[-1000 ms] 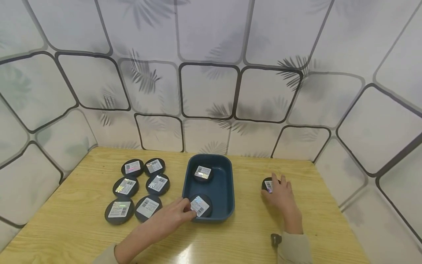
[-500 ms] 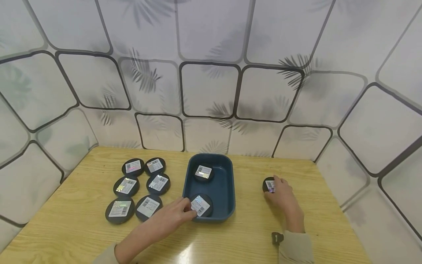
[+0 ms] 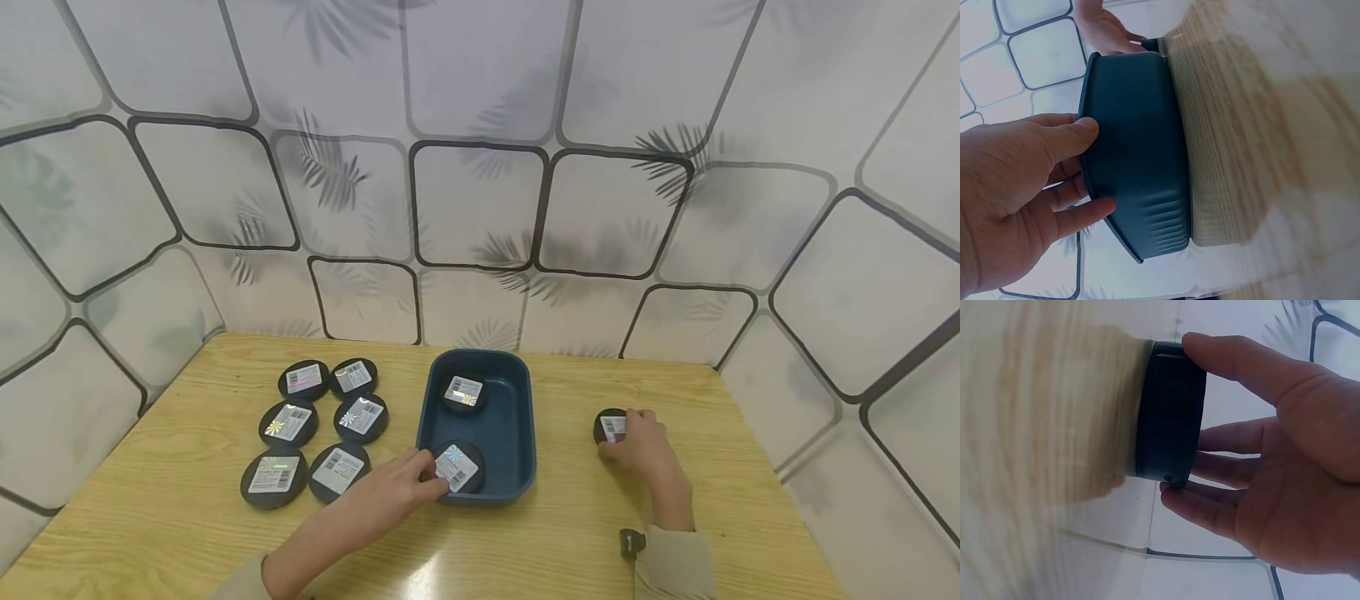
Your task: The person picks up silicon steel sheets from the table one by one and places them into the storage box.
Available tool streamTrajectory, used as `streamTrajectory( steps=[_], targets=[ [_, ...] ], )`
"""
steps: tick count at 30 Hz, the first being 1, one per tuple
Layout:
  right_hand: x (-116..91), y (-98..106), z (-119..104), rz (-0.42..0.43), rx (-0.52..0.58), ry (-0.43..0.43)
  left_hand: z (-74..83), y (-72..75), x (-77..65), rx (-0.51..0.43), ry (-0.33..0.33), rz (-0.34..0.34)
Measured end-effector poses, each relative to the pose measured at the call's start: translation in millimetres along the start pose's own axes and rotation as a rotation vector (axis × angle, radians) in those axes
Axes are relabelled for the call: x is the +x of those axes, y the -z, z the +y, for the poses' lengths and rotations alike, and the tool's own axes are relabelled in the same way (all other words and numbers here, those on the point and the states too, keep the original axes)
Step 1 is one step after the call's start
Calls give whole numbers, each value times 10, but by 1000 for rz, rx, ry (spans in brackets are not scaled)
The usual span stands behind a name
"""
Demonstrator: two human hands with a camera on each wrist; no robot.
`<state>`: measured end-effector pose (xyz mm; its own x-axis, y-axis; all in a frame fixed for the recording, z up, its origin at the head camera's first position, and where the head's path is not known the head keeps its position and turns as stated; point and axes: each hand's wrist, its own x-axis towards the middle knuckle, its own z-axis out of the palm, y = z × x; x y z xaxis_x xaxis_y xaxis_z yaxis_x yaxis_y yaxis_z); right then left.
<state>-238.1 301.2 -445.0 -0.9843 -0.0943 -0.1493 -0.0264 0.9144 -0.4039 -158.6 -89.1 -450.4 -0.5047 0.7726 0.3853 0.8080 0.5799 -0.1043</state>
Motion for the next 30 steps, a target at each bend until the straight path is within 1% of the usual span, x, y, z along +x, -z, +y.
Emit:
streamTrajectory(
  steps=[10,18,30],
  targets=[
    [-8,-2,-12,-11,-38,13,2,6,-3,-8,4,1],
    [-21,-4,-27,-23,-46,9,7,18,-2,-18,14,-27],
    [-52,-3,-58,-92,-31,-16,14,33,-2,-24,28,-59]
  ],
)
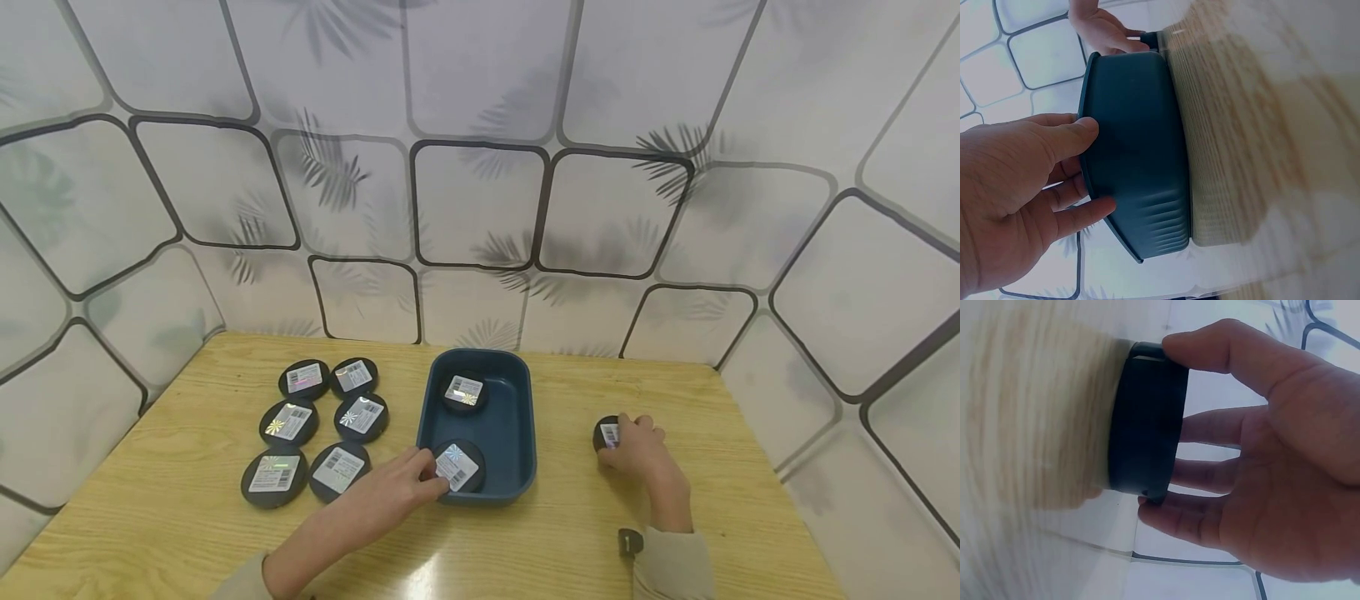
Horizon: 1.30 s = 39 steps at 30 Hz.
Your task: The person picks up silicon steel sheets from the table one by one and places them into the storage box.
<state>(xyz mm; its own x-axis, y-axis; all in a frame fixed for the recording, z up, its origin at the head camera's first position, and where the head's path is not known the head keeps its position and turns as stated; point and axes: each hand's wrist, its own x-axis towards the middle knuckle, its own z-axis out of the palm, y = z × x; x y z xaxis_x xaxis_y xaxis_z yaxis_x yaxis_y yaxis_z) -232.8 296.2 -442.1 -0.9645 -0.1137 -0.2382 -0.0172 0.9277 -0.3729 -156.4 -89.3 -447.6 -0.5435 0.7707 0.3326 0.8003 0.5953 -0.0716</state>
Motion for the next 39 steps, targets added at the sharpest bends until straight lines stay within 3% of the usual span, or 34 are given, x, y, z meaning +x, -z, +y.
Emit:
streamTrajectory(
  steps=[15,25,39],
  targets=[
    [-53,19,-81,-17,-10,-10,-4,-10,-7,-3,0,7],
    [-40,11,-57,36,-12,16,-3,-1,-4,-18,-1,2],
    [-78,36,-97,35,9,17,-7,-15,-5,-6,-12,31]
  ],
)
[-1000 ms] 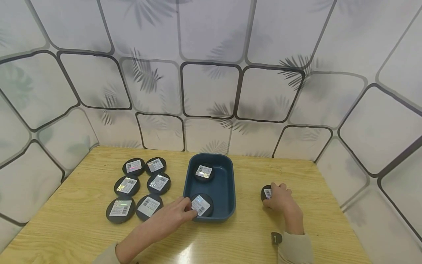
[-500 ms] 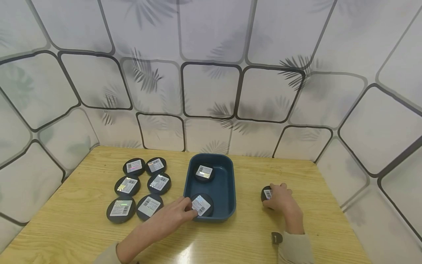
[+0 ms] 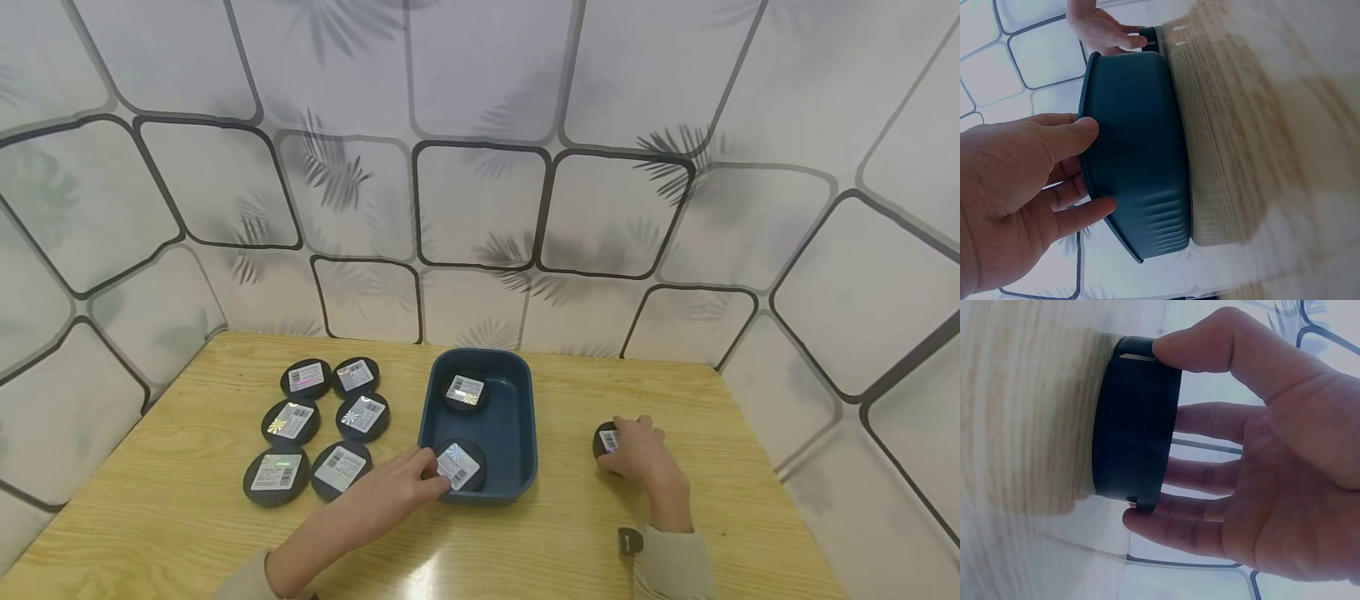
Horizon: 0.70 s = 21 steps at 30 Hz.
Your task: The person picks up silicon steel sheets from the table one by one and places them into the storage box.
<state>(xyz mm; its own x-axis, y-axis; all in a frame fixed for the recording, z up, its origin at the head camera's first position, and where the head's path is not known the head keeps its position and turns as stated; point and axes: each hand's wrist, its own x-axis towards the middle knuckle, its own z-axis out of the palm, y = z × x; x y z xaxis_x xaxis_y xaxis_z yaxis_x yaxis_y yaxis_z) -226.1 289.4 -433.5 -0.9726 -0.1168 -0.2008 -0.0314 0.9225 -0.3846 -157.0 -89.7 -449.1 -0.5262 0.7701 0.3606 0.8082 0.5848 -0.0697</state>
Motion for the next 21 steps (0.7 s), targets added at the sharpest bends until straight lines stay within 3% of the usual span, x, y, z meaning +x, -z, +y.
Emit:
streamTrajectory(
  steps=[21],
  targets=[
    [2,-15,-29,6,9,22,6,17,2,-1,11,-27]
  ],
)
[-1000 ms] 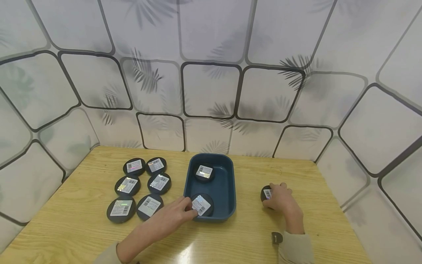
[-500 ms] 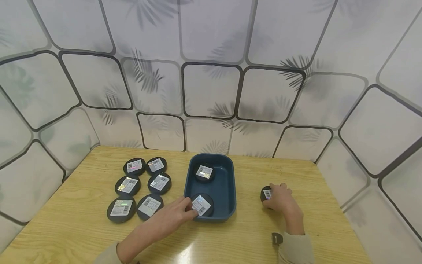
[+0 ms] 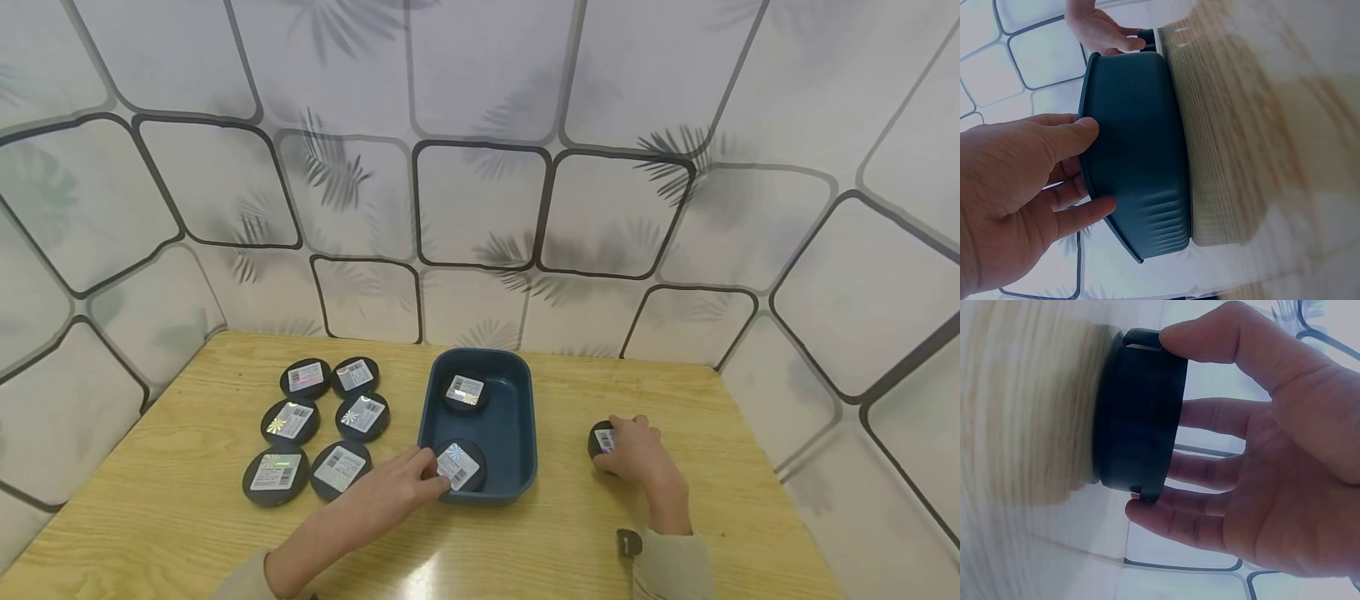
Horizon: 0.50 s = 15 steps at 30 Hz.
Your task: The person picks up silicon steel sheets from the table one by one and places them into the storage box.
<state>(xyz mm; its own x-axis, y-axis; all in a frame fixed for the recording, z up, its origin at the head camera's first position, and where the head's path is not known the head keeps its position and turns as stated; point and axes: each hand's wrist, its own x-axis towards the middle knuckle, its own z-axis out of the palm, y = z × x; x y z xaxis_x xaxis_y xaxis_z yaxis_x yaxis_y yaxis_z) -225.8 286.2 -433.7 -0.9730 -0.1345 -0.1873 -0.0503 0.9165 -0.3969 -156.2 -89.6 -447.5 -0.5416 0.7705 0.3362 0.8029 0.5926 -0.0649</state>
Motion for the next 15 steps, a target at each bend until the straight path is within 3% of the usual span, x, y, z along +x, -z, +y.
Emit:
streamTrajectory(
  steps=[15],
  targets=[
    [23,-65,-106,-5,-1,59,6,17,4,-2,7,-19]
  ],
)
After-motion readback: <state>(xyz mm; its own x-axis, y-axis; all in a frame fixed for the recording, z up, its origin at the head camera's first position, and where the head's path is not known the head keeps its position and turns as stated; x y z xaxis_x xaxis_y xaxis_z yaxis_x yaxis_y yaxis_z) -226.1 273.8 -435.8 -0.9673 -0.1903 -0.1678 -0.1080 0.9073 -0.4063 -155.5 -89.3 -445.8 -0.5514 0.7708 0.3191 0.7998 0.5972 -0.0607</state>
